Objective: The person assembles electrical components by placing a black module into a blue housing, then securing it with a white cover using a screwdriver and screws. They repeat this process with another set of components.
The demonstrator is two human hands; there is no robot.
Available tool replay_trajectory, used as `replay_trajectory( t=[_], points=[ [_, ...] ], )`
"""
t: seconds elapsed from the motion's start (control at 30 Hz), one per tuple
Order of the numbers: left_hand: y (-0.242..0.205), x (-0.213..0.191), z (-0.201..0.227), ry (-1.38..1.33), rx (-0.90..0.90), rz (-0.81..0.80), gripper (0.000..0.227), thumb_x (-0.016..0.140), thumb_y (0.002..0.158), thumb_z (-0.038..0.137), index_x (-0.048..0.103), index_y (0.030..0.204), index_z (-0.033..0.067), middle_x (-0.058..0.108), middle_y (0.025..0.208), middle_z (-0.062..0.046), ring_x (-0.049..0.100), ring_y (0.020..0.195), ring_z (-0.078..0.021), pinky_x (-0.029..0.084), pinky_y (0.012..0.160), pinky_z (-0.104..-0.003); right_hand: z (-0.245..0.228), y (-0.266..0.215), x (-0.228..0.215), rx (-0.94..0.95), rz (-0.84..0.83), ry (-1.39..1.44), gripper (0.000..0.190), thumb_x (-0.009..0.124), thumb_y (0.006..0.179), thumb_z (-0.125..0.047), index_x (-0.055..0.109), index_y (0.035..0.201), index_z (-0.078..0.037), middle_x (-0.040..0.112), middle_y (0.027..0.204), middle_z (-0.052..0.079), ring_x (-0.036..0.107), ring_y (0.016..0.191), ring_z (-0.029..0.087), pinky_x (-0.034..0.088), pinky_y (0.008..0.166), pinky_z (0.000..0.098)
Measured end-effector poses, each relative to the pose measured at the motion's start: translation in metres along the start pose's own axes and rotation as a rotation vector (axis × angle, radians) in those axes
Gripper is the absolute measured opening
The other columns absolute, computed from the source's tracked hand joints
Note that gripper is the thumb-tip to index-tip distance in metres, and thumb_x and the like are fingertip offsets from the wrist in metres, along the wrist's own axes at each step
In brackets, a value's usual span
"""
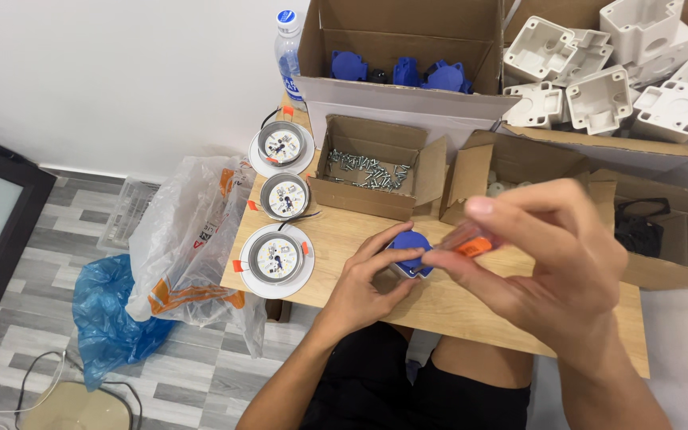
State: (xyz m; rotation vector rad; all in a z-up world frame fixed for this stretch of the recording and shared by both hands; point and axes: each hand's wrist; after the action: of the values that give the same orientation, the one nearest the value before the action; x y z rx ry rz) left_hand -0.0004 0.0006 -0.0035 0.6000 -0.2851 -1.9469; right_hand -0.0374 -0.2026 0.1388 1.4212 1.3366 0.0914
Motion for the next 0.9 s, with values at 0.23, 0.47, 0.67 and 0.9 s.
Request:
replay_trajectory(
  t=[0.23, 0.47, 0.67, 0.9],
  points=[
    [-0.001, 0.0, -0.001, 0.029, 0.029, 0.005, 0.041, 0.078, 0.093, 0.009, 0.066, 0.131, 0.0194, 0.054, 0.155, -0.016, 0.058, 0.143, -0.0311, 0.044, 0.122, -0.041, -0.021, 0.012, -0.01, 0.082, -0.146, 0.12, 0.045, 0.059, 0.103, -0.002, 0.045, 0.146, -0.002, 0.068, 0.139, 0.02, 0.073, 0.123, 0.027, 0.066, 0.097, 0.0288],
    [-0.001, 0.0, -0.002, 0.033, 0.044, -0.001, 0.043, 0.078, 0.092, 0.007, 0.065, 0.131, 0.0193, 0.054, 0.156, -0.016, 0.058, 0.143, -0.032, 0.045, 0.12, -0.042, 0.009, -0.015, 0.01, 0.027, 0.1, -0.13, 0.061, 0.096, 0.081, -0.035, 0.062, 0.124, -0.008, 0.061, 0.112, 0.015, 0.068, 0.069, 0.009, 0.062, 0.071, 0.0212],
    [0.0, 0.001, -0.002, 0.009, 0.03, 0.001, 0.041, 0.078, 0.093, 0.009, 0.065, 0.131, 0.0186, 0.054, 0.155, -0.017, 0.058, 0.143, -0.0318, 0.045, 0.121, -0.041, -0.024, 0.014, -0.005, 0.242, -0.165, 0.215, 0.046, 0.065, 0.099, -0.002, 0.046, 0.141, -0.007, 0.07, 0.138, 0.012, 0.08, 0.119, 0.02, 0.068, 0.095, 0.0245],
    [0.0, 0.001, 0.0, 0.014, 0.022, -0.004, 0.042, 0.077, 0.091, 0.005, 0.066, 0.13, 0.017, 0.055, 0.155, -0.017, 0.058, 0.142, -0.0327, 0.046, 0.12, -0.042, -0.002, -0.011, 0.012, 0.044, 0.132, -0.093, 0.067, 0.102, 0.084, -0.025, 0.057, 0.131, -0.011, 0.066, 0.099, 0.008, 0.059, 0.095, 0.018, 0.062, 0.076, 0.0237]
  ],
)
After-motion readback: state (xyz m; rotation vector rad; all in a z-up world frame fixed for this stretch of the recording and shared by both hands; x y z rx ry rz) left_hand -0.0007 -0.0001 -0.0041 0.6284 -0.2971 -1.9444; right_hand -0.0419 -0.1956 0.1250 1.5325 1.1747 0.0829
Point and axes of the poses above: each hand's wrist, its own y-axis towards the middle knuckle, its own x-axis out of the palm, z = x × y
